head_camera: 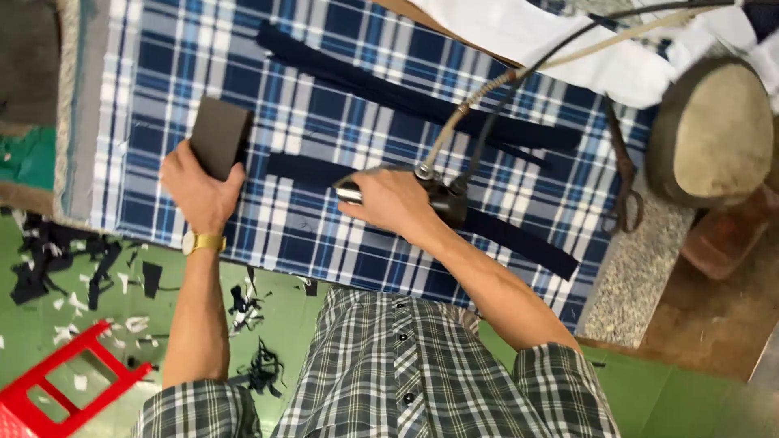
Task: The person irons a dark blue fabric strip on a plaid ironing board using a steam iron and a wooden pressing block. They repeatedly press and smooth the strip, then fold and align it before ironing again.
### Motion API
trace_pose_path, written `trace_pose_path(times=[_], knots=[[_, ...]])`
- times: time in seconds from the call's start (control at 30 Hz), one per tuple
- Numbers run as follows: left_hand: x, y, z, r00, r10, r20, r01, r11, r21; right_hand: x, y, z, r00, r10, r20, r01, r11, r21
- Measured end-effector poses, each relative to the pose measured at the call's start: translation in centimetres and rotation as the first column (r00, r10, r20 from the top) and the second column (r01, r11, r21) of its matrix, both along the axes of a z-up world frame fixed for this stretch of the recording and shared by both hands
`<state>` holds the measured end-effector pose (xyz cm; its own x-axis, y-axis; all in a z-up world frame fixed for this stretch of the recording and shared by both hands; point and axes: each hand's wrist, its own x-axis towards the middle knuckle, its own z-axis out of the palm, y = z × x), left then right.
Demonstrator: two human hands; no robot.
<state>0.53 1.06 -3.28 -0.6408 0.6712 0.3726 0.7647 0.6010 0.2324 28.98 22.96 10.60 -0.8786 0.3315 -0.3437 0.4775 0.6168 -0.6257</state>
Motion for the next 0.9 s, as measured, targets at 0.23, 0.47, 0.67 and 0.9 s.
trace_pose_path(times=[0.23,0.47,0.67,0.9], knots=[[0.8,0.8,1.9,0.997,0.022,0.075,-0.022,1.0,0.002,-10.6,-1.2,-1.9,0.989,0.111,-0.101,-0.115,0.993,-0.029],[0.8,0.8,1.5,0.995,0.007,0.101,-0.007,1.0,0.001,-12.0,-1.1,-1.5,0.99,0.096,-0.101,-0.099,0.995,-0.033],[0.0,0.5,1.1,0.989,0.006,0.147,-0.005,1.0,-0.003,-6.4,-0.6,-0.9,0.996,0.077,0.036,-0.075,0.996,-0.058],[2.8,1.5,4.2,0.9,-0.316,0.301,0.345,0.937,-0.05,4.9,1.7,2.0,0.968,-0.031,0.248,0.057,0.994,-0.097]])
